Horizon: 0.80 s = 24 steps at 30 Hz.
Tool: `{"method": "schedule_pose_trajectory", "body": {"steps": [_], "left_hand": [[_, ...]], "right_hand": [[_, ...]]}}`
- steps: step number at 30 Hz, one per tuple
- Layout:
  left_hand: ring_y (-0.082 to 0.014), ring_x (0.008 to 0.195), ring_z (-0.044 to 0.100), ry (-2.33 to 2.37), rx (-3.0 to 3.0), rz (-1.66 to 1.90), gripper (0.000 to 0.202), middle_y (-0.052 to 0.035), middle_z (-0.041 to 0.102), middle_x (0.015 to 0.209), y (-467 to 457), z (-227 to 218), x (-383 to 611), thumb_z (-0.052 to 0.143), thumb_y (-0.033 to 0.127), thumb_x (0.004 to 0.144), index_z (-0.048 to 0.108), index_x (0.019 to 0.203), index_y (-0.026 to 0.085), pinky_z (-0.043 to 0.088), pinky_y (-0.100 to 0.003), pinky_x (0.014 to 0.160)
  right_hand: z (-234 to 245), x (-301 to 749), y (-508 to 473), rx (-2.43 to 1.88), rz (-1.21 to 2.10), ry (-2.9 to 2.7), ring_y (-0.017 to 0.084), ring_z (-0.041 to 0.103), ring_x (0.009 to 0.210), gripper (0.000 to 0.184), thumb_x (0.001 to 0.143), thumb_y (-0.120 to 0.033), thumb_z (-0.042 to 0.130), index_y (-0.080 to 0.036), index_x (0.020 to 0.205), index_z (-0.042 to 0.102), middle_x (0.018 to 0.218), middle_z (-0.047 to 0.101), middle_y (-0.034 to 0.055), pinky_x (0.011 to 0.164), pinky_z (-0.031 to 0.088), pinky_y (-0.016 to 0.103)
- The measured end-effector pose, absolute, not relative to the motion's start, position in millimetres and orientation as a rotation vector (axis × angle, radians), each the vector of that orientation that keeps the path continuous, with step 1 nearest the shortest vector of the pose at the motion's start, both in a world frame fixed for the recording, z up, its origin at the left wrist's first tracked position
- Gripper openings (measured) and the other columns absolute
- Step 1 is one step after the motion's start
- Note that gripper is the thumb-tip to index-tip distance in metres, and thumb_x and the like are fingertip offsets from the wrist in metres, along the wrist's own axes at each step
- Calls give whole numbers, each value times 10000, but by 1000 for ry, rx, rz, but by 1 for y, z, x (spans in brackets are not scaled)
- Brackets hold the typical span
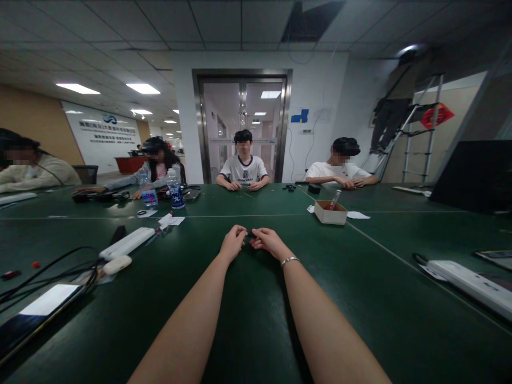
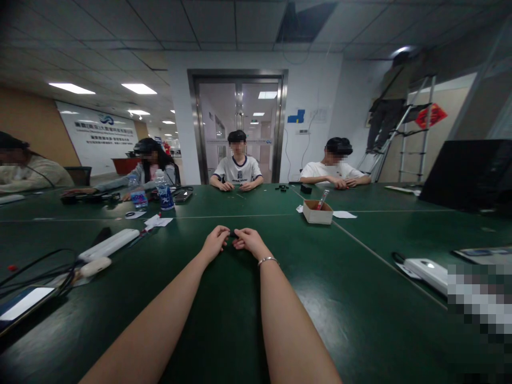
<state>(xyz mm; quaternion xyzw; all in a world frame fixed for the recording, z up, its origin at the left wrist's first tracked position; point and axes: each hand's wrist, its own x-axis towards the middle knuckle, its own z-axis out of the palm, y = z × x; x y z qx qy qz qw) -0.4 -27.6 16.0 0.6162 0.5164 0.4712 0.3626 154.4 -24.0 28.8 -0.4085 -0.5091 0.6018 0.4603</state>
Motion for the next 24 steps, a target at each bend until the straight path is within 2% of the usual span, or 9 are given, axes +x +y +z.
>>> {"method": "schedule_pose_trajectory", "body": {"steps": [4, 7, 12, 16, 20, 24], "left_hand": [[-80, 533, 502, 1334, 1596, 1217, 225, 0, 538, 718, -26, 15, -1, 423, 361, 860, 548, 952, 198, 356, -144, 403], [-79, 563, 512, 1341, 1584, 1222, 199, -12, 565, 809, -25, 14, -2, 456, 310, 837, 529, 991, 209, 369, -141, 408], [-81, 539, 488, 1361, 1584, 1203, 263, -11, 548, 745, -27, 17, -2, 412, 391, 870, 523, 1006, 196, 365, -144, 410], [-79, 574, 503, 1383, 1594, 1179, 244, -25, 565, 823, -33, 23, -1, 439, 337, 860, 529, 1039, 199, 375, -144, 432], [-83, 544, 487, 1370, 1618, 1162, 270, -8, 540, 729, -35, 24, -1, 406, 377, 875, 552, 1004, 191, 372, -151, 424], [-73, 537, 511, 1365, 1611, 1185, 238, -17, 567, 806, -29, 20, -1, 441, 335, 855, 554, 1013, 197, 371, -151, 417]], "right_hand": [[31, 154, -26, -1009, 1479, -1265, 115, 622, 491, 126, 924, -162, 543, -86, 825, 559, 615, 653, 94, 461, 522, 157], [31, 153, -26, -1027, 1480, -1264, 114, 621, 487, 115, 923, -153, 544, -84, 832, 558, 606, 650, 89, 463, 524, 157], [31, 153, -26, -1021, 1485, -1254, 117, 621, 486, 122, 919, -163, 552, -89, 823, 560, 607, 651, 90, 463, 529, 166], [30, 153, -25, -1009, 1491, -1246, 121, 622, 490, 132, 895, -190, 600, -91, 814, 567, 612, 652, 94, 465, 530, 168], [28, 153, -23, -994, 1488, -1257, 123, 623, 490, 160, 887, -214, 618, -92, 797, 567, 620, 654, 101, 463, 528, 171], [27, 153, -22, -1019, 1479, -1265, 120, 621, 487, 139, 900, -189, 593, -98, 801, 559, 612, 653, 92, 461, 528, 171]]}}
